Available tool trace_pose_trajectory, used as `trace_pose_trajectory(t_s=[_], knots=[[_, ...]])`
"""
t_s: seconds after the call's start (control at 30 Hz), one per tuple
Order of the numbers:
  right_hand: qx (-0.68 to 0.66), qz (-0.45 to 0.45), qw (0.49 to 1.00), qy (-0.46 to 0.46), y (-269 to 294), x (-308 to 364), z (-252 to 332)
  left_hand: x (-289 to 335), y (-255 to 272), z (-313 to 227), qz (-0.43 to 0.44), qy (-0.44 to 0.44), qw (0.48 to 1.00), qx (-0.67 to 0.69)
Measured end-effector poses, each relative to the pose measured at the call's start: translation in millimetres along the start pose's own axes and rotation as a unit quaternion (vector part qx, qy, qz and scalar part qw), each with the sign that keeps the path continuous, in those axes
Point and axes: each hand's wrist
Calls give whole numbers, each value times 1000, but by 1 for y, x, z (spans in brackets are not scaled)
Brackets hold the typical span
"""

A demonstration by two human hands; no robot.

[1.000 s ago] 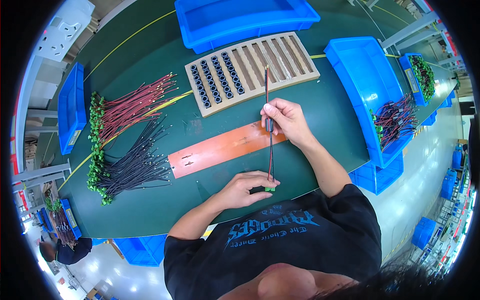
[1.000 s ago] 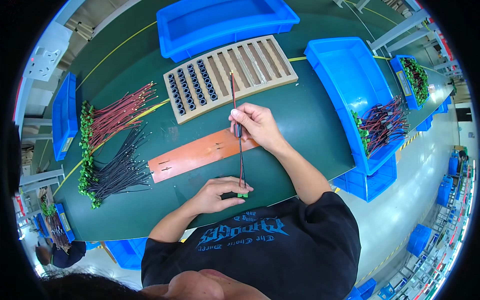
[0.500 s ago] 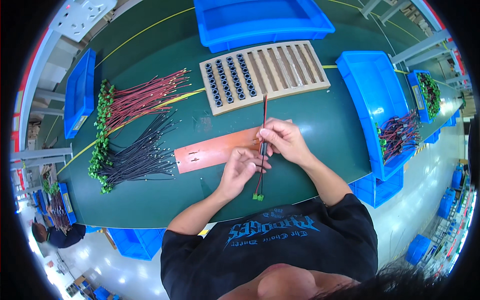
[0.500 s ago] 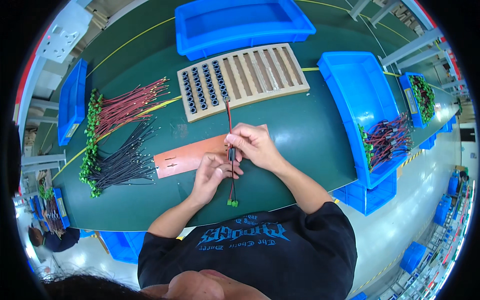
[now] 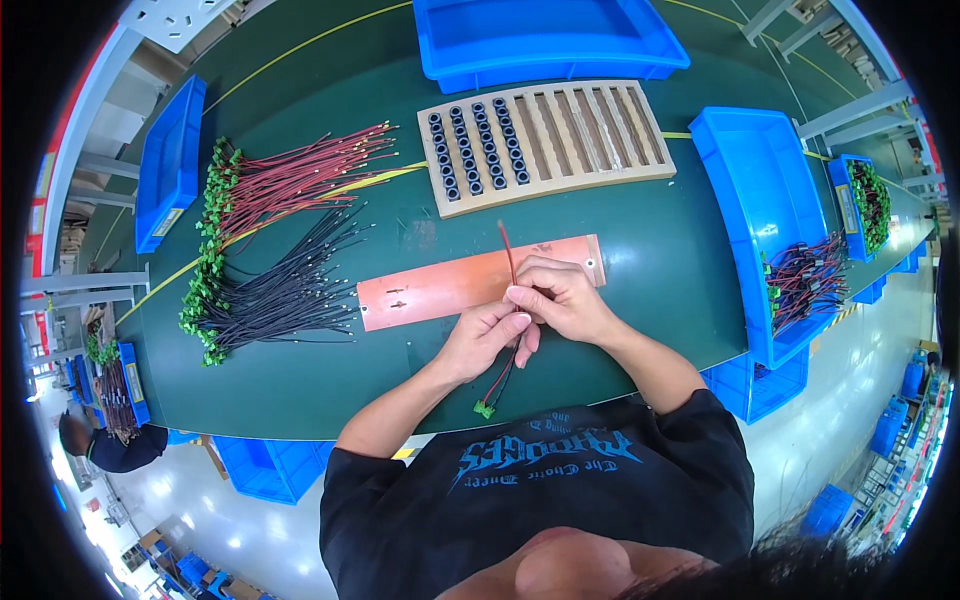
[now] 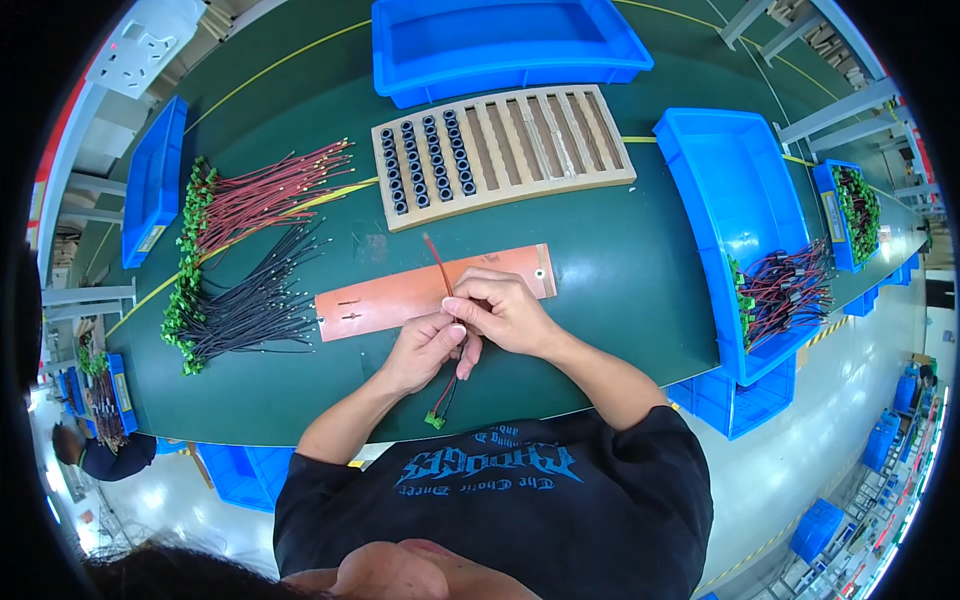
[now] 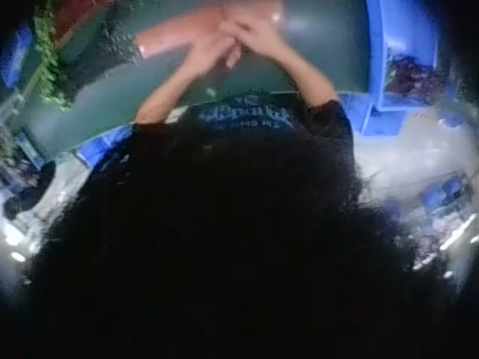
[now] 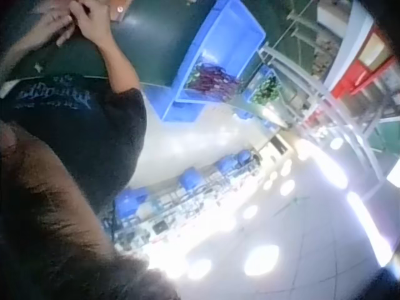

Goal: The person assembles wire harnesses by inserting black and red wires into green plastic connectors. They use a small tool to push the wires into the connector slots and then place the finished units into a blue bin. The process is repeated for multiple wires throughout the clip.

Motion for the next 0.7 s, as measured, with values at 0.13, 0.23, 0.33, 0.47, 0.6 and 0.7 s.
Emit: trace_pose_trajectory(t_s=[0.13,0.23,0.33,0.47,0.6,0.7], knots=[[-48,-9,999,-4,-3,1,-6,2,-3,3,-6,-3,1000,18],[-228,0,961,-158,-3,5,-3,2,-3,1,4,-2,1000,0],[-267,-10,951,-156,-4,5,-7,2,-6,-7,13,-2,1000,-22],[-301,-22,940,-158,-3,2,-5,1,-4,-6,36,-4,998,44],[-306,-36,938,-163,-3,2,-6,-1,0,-2,24,-16,994,105],[-295,-63,938,-169,-4,0,-4,-2,3,2,22,-16,994,110]])
Point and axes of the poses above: each hand's wrist, its own x-axis away from the middle knuckle, its own y-axis out of the back of the hand, z = x × y, and after that the axes turned 4 degrees about y, right-handed
